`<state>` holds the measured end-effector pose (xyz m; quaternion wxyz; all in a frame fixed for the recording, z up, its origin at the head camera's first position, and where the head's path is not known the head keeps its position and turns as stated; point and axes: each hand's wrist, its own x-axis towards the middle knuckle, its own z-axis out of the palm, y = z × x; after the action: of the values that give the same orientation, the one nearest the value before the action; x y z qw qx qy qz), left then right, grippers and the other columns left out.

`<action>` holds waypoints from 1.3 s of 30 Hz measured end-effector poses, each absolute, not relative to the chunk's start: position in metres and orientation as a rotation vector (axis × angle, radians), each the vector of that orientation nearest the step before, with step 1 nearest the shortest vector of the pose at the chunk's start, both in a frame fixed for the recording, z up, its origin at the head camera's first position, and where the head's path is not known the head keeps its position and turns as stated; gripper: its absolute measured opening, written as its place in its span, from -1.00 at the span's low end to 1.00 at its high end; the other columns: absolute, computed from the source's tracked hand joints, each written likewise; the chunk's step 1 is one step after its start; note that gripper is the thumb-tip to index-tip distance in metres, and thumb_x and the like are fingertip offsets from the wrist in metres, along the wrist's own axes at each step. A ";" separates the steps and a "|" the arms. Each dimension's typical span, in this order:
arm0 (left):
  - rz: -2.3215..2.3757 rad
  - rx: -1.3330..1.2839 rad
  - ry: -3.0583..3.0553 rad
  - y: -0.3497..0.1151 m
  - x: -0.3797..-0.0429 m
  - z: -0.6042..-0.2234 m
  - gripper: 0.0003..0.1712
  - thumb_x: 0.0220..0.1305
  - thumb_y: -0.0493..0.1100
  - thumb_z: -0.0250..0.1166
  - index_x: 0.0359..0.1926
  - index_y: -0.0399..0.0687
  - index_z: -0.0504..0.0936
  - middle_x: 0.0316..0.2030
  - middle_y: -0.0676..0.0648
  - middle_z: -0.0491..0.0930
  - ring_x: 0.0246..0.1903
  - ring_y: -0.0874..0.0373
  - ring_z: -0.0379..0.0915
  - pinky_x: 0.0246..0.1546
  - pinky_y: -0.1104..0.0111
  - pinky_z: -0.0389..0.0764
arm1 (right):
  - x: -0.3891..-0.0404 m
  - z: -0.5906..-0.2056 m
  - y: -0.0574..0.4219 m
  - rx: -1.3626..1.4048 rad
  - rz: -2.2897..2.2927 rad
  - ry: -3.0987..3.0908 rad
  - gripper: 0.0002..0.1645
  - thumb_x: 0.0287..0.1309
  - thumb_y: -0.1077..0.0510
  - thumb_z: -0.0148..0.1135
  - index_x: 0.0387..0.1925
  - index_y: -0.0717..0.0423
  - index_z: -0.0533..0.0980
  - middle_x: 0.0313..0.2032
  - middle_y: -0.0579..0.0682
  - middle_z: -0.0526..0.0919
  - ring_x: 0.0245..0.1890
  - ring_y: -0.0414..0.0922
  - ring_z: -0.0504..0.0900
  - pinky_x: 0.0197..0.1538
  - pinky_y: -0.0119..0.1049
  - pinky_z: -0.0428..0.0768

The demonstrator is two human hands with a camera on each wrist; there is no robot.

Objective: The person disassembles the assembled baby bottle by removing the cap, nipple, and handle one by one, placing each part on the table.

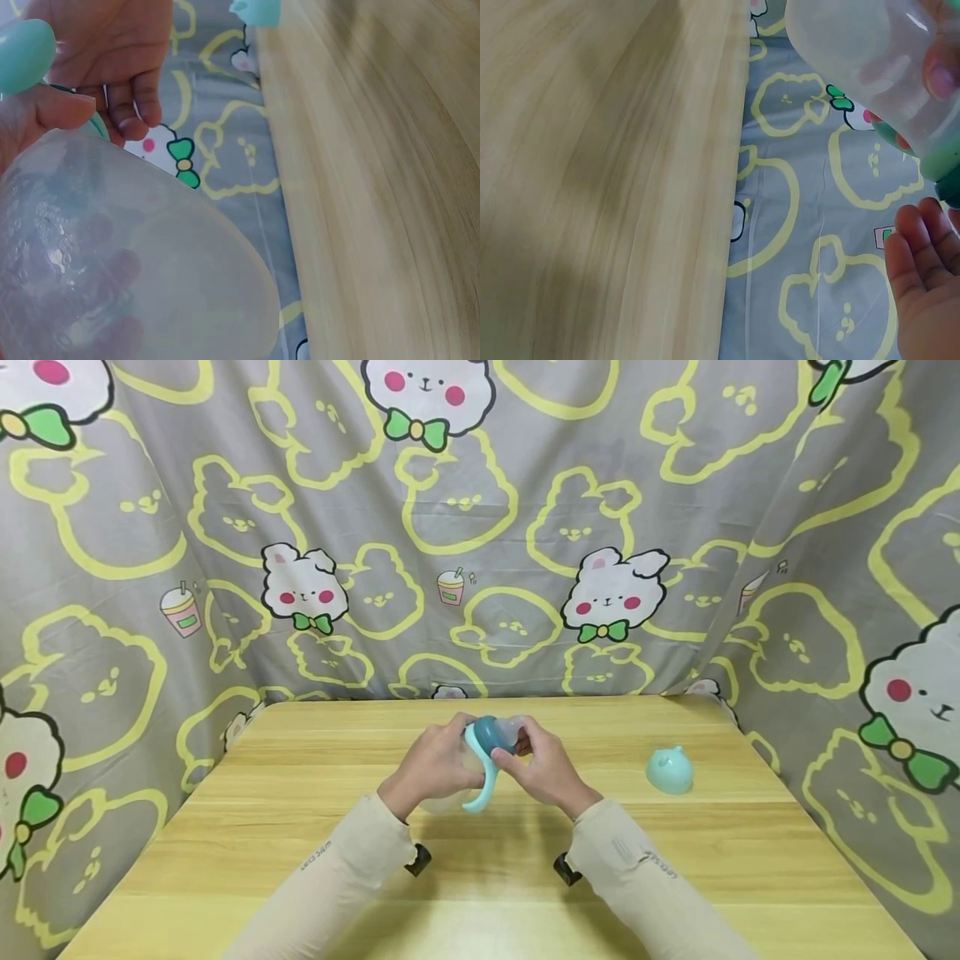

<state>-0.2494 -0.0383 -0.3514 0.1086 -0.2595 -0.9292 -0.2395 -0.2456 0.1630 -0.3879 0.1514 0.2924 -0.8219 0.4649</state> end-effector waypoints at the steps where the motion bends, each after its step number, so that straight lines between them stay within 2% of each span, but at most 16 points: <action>1: -0.701 -0.763 -2.735 -0.039 -0.249 -0.352 -0.14 -0.20 0.06 0.54 0.15 -0.13 0.44 -0.32 -0.10 0.61 -0.46 0.12 0.50 -0.43 0.33 0.50 | -0.247 -0.389 0.163 0.839 1.351 -2.361 -0.53 0.29 0.10 0.20 0.13 0.27 0.37 -0.16 0.07 0.56 -0.22 -0.10 0.57 -0.11 -0.19 0.57; 11: -0.724 -0.762 -2.740 -0.041 -0.250 -0.352 -0.14 -0.19 0.06 0.54 0.16 -0.13 0.44 -0.28 -0.12 0.62 -0.45 0.11 0.51 -0.43 0.32 0.50 | -0.248 -0.390 0.166 0.905 1.453 -2.316 -0.53 0.28 0.14 0.18 0.16 0.23 0.39 -0.13 0.03 0.56 -0.16 -0.09 0.55 -0.06 -0.21 0.56; 18: -0.736 -0.762 -2.736 -0.041 -0.249 -0.352 -0.15 -0.20 0.04 0.54 0.15 -0.14 0.44 -0.29 -0.14 0.62 -0.46 0.12 0.50 -0.44 0.33 0.49 | -0.247 -0.391 0.163 0.973 1.522 -2.235 -0.50 0.30 0.24 0.09 0.23 0.30 0.31 -0.02 0.14 0.53 -0.08 -0.07 0.53 -0.02 -0.19 0.55; 24: -0.728 -0.747 -2.737 -0.041 -0.249 -0.352 -0.15 -0.21 0.04 0.54 0.14 -0.13 0.44 -0.31 -0.12 0.62 -0.49 0.13 0.49 -0.46 0.33 0.49 | -0.245 -0.390 0.160 0.924 1.527 -2.237 -0.54 0.30 0.25 0.08 0.19 0.30 0.31 0.00 0.16 0.52 -0.06 -0.04 0.51 -0.02 -0.13 0.54; 32: -0.709 -0.737 -2.742 -0.040 -0.249 -0.352 -0.15 -0.21 0.04 0.55 0.13 -0.14 0.44 -0.35 -0.08 0.61 -0.50 0.14 0.49 -0.47 0.35 0.48 | -0.245 -0.389 0.157 0.796 1.482 -2.240 -0.54 0.20 0.30 0.17 0.14 0.31 0.39 0.01 0.17 0.51 -0.12 -0.03 0.47 -0.12 -0.15 0.54; 35: -0.695 -0.739 -2.738 -0.040 -0.249 -0.352 -0.15 -0.21 0.04 0.55 0.14 -0.15 0.44 -0.34 -0.08 0.61 -0.50 0.14 0.49 -0.47 0.34 0.48 | -0.238 -0.381 0.154 0.812 1.495 -2.224 -0.51 0.18 0.36 0.14 0.15 0.39 0.36 0.02 0.25 0.50 -0.11 -0.03 0.47 -0.11 -0.17 0.54; 39: -0.675 -0.738 -2.734 -0.040 -0.249 -0.352 -0.14 -0.21 0.05 0.55 0.14 -0.15 0.44 -0.34 -0.07 0.61 -0.50 0.14 0.50 -0.47 0.34 0.48 | -0.236 -0.380 0.152 0.822 1.499 -2.194 -0.39 0.17 0.39 0.12 0.24 0.46 0.21 -0.04 0.30 0.49 -0.13 0.00 0.46 -0.13 -0.23 0.52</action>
<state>-0.2489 -0.0399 -0.3524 0.1147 -0.2517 -0.9330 -0.2303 -0.2360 0.1525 -0.3797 0.1792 0.2906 -0.7760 0.5303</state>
